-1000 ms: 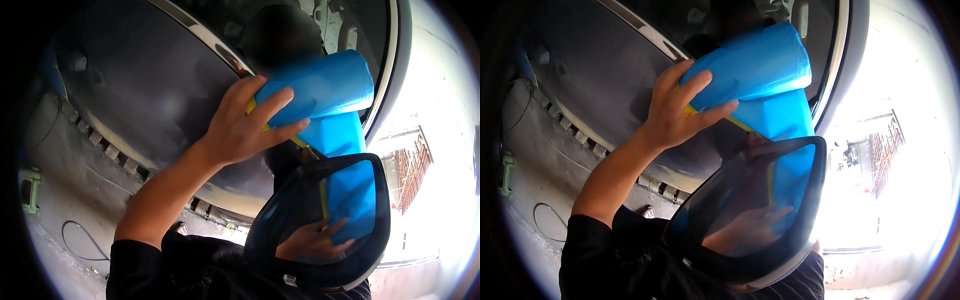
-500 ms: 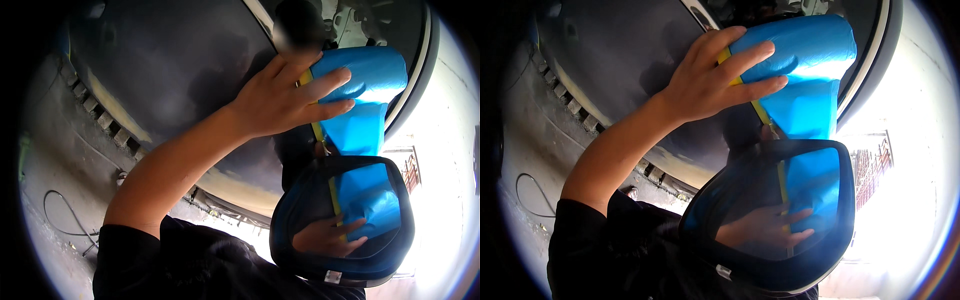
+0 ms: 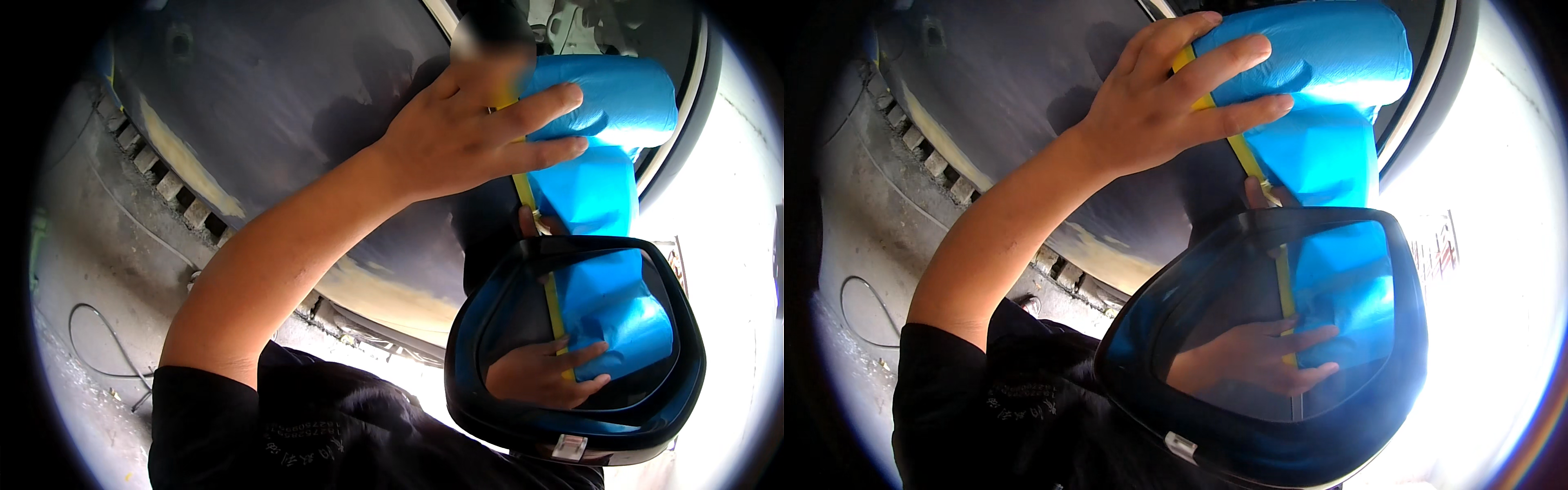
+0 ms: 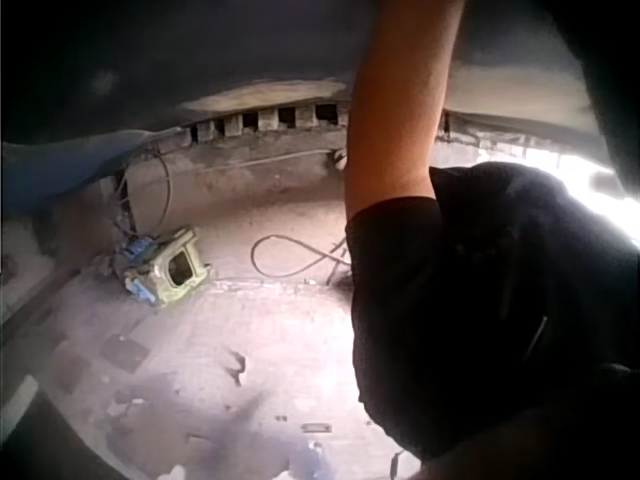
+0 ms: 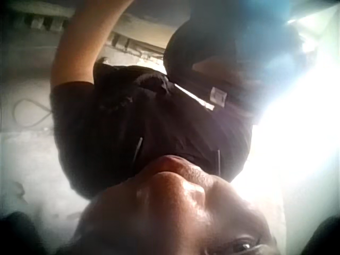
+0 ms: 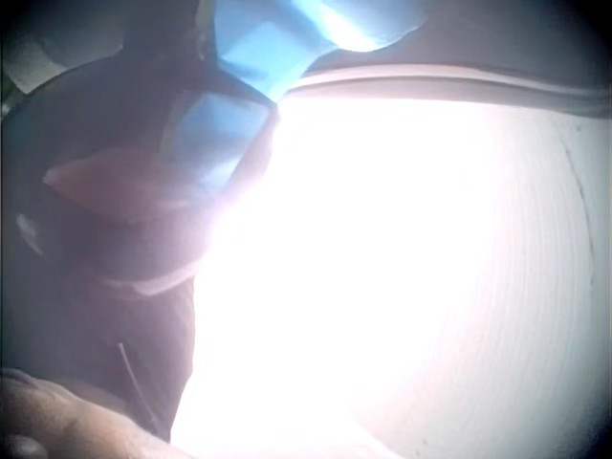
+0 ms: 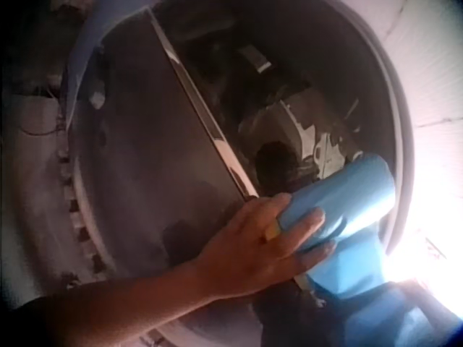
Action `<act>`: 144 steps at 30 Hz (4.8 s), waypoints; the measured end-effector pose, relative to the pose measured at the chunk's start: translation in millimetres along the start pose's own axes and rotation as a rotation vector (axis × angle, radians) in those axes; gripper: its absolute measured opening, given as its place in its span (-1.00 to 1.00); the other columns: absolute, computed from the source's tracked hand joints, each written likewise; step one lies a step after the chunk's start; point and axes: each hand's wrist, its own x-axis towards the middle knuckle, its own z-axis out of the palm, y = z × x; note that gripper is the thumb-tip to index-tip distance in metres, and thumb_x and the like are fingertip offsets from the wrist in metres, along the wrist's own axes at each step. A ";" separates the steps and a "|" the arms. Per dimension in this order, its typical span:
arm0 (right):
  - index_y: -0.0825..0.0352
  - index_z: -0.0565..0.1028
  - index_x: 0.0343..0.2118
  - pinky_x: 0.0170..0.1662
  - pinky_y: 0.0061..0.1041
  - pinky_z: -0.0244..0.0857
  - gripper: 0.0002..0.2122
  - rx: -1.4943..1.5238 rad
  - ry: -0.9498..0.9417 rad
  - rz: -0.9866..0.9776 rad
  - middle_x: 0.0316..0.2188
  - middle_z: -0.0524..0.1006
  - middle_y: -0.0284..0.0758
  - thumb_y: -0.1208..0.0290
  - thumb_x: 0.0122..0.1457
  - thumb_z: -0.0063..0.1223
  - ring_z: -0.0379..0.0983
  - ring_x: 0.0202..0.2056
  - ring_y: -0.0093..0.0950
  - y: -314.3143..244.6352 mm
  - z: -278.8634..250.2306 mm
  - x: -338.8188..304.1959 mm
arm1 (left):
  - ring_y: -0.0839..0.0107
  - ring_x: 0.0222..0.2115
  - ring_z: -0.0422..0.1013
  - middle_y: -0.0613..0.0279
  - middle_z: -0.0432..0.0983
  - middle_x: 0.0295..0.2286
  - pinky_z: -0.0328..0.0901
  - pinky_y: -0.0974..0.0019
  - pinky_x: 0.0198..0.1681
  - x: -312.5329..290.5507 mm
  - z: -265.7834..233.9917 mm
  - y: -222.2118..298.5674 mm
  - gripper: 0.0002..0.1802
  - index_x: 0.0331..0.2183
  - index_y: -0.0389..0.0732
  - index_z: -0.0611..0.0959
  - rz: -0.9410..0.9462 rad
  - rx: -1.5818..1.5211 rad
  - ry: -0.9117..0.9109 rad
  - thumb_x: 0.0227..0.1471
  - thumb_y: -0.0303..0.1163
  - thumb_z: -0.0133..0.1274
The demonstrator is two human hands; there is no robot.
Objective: The person retrieves a roll of blue tape with a yellow edge from a shelf and walks to a gray car. They apply the tape along the hood and front fender, smoothing it down by hand to conform to the vehicle's contours.
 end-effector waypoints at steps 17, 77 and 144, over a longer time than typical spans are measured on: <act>0.13 0.03 0.38 0.39 -0.43 0.08 -0.50 1.984 -0.428 0.368 0.42 0.07 -0.40 0.03 0.48 -0.54 0.12 0.36 -0.46 10.5 65.6 35.4 | 0.07 0.16 0.17 0.29 0.19 0.16 0.28 0.03 0.11 9.2 -14.5 -4.0 -0.26 0.15 0.47 0.46 0.079 0.008 -0.128 -0.03 -0.27 0.37; 0.65 0.13 0.27 0.30 0.13 0.07 -0.33 0.814 0.099 1.133 0.26 0.23 0.20 0.34 0.20 0.07 0.15 0.30 0.14 -133.1 -26.4 149.8 | -0.11 0.09 0.23 -0.12 0.17 0.15 0.24 -0.03 0.10 59.7 -49.1 -40.5 -0.26 0.18 0.19 0.51 0.173 -0.287 -0.550 -0.05 -0.43 0.32; 0.67 0.26 0.18 0.25 0.04 0.14 -0.39 0.558 -0.023 1.107 0.15 0.34 0.29 0.19 0.26 0.00 0.27 0.21 0.20 -143.1 -28.2 161.0 | 0.25 -0.26 0.57 -0.04 0.45 -0.03 0.57 0.25 -0.21 97.6 -86.0 -202.8 -0.41 0.24 -0.21 0.28 -0.705 -0.819 -0.323 0.19 -0.68 -0.14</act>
